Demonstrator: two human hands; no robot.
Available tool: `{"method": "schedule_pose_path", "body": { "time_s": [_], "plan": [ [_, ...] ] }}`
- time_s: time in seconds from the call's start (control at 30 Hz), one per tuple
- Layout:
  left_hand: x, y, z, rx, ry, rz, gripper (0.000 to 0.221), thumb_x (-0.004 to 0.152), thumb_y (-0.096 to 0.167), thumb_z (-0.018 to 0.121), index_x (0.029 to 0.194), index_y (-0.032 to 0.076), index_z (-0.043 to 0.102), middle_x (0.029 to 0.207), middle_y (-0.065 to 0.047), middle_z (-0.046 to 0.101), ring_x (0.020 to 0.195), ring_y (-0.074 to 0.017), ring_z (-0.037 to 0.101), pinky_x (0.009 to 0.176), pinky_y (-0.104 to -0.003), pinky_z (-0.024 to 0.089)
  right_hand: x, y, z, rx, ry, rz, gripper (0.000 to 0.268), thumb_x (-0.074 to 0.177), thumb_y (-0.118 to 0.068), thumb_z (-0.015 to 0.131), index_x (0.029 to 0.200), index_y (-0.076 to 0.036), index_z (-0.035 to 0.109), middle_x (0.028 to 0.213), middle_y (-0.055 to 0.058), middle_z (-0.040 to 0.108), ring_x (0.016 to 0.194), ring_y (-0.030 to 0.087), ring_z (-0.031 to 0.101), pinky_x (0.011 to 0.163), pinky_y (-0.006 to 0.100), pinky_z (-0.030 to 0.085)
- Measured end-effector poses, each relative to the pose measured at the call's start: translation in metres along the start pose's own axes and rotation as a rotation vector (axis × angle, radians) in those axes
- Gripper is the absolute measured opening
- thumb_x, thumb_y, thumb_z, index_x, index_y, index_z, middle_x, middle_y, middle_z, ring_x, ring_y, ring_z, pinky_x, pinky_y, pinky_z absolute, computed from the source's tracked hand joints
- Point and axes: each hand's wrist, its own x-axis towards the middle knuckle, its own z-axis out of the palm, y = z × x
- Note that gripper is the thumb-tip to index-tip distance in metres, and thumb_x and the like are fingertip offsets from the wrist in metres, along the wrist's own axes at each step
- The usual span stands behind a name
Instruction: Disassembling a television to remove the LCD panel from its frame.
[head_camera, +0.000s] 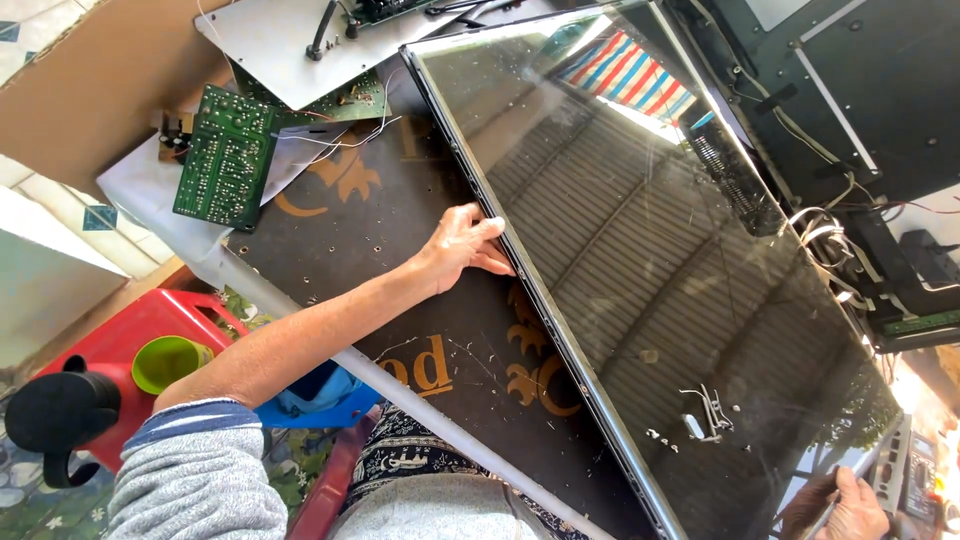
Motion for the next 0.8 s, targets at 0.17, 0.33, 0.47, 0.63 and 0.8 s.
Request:
{"method": "schedule_pose_path", "body": {
  "time_s": [0.17,0.33,0.47,0.63,0.8],
  "plan": [
    [-0.028,-0.005,0.008,-0.007,-0.023,-0.038,0.027,0.099,0.019,0.060,0.109,-0.006,0.057,0.094,-0.030,0.073,0.073,-0.0424,0.077,0.060,-0.037,0.066,0.063,0.016,-0.013,-0.171,-0.093,-0.077,0.014,0.107,-0.027,0.074,0.117,-0.018,0.071,0.096,-0.010,0.068,0.082,-0.003,0.066,0.078,0.008,0.061],
    [-0.051,-0.012,0.015,-0.003,-0.043,-0.061,0.031,0.099,0.021,0.059,0.114,-0.006,0.060,0.099,-0.030,0.075,0.078,-0.0413,0.078,0.064,-0.036,0.066,0.018,-0.047,-0.002,-0.755,-0.272,-0.291,0.029,0.123,-0.021,0.060,0.124,0.006,0.068,0.112,0.021,0.067,0.108,0.033,0.059,0.095,0.044,0.043],
    [-0.068,-0.017,0.021,-0.048,-0.068,-0.105,0.036,0.097,0.025,0.060,0.117,-0.005,0.056,0.102,-0.030,0.074,0.084,-0.0412,0.077,0.071,-0.037,0.066,0.003,-0.065,0.008,-0.806,-0.312,-0.298,0.039,0.131,-0.024,0.051,0.134,0.013,0.064,0.115,0.029,0.066,0.106,0.041,0.059,0.095,0.048,0.041],
    [-0.096,-0.008,0.011,-0.145,-0.083,-0.247,0.037,0.095,0.027,0.063,0.108,-0.004,0.045,0.104,-0.042,0.070,0.102,-0.0447,0.074,0.089,-0.042,0.064,0.024,-0.063,0.020,-0.863,-0.303,-0.280,0.041,0.128,-0.023,0.053,0.142,0.014,0.063,0.123,0.032,0.067,0.110,0.044,0.061,0.094,0.051,0.042],
    [-0.124,0.050,0.012,0.228,-0.059,-0.070,0.020,0.093,0.013,0.063,0.086,-0.005,0.068,0.077,-0.023,0.073,0.064,-0.0334,0.077,0.053,-0.033,0.063,0.001,-0.065,0.020,-0.829,-0.251,-0.398,0.039,0.130,-0.023,0.056,0.141,0.014,0.066,0.113,0.029,0.070,0.103,0.039,0.064,0.090,0.045,0.046]
  ]
}}
